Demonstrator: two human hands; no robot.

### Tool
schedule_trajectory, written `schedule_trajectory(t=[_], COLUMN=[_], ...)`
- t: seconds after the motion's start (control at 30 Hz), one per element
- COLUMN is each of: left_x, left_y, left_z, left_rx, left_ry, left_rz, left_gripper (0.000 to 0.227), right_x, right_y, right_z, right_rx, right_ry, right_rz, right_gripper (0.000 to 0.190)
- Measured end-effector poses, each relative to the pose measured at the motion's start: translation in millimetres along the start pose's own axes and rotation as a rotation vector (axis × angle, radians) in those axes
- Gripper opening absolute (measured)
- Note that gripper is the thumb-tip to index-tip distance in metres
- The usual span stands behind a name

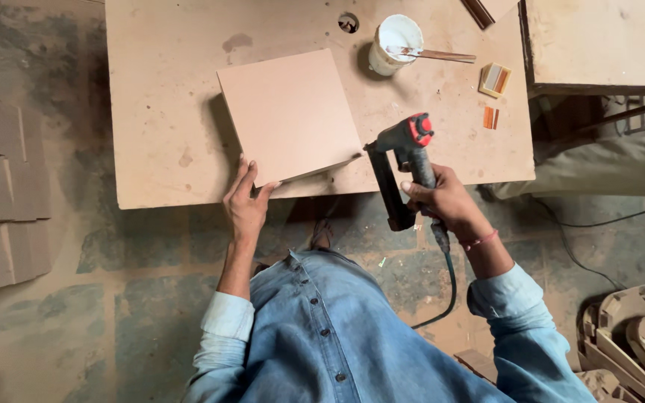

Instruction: The person assembles small wooden boxes by applying glue to the edges of a box frame, placing a flat panel on top, and securing it with a pneumatic nail gun. The person repeats this process for multiple boxes, stacking the finished units on a nearby table.

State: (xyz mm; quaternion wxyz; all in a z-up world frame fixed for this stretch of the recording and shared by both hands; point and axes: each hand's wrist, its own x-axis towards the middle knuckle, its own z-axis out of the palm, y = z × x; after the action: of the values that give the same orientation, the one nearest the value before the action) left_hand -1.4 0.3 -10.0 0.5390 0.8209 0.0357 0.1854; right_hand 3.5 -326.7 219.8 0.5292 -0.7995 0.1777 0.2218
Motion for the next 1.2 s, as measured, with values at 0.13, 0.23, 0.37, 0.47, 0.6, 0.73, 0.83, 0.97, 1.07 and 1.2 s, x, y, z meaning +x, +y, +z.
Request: schedule_trajectory(t=[0.13,0.23,0.37,0.47,0.6,0.73,0.83,0.97,1.07,1.2], left_x=[1.0,2.0,-0.3,2.1,2.2,2.0,2.1,4.0,2.6,2.9], left_y=[-0.3,0.1,4.1,7.0,9.5,10.0,9.1,7.7,8.3,8.7], left_z=[0.7,-1.6,-4.3,-4.6,-6.0,-5.7,-6.1,-6.0,-4.3,-6.0], left_rx=[0.007,0.051,0.066,0.074,0.085,0.106,0.099,0.095,0.085,0.053], left_ry=[0.022,0.025,0.011,0.016,0.021,0.029,0.022,0.022,0.020,0.005], left_rz=[0.058,0.090,0.062,0.091,0.090,0.116,0.113,0.105,0.105,0.077], left_gripper=[0.057,0.057,0.059,0.057,0.058,0.058,0.058,0.058,0.058,0.058], right_x=[-8.7,-8.5,-8.9,-9.9,-10.3,-10.5,-8.9,-5.6,-6.2,-11.2], right_y=[-7.5,-5.8,-2.2,-0.6,-1.2,-0.2,1.0,1.8,2.0,-1.8], right_z=[21.9,28.2,30.5,30.9,32.3,32.7,32.9,31.6,30.6,39.6], right_rx=[-0.016,-0.027,-0.055,-0.063,-0.098,-0.093,-0.090,-0.111,-0.121,-0.088], right_ry=[-0.019,-0.003,0.026,0.016,0.036,0.031,0.031,0.031,0.027,0.002], right_rz=[-0.024,-0.027,-0.019,-0.020,-0.016,-0.041,-0.034,-0.030,-0.036,-0.038], right_gripper=[0.039,0.041,0.039,0.031,0.027,0.028,0.028,0.028,0.029,0.032])
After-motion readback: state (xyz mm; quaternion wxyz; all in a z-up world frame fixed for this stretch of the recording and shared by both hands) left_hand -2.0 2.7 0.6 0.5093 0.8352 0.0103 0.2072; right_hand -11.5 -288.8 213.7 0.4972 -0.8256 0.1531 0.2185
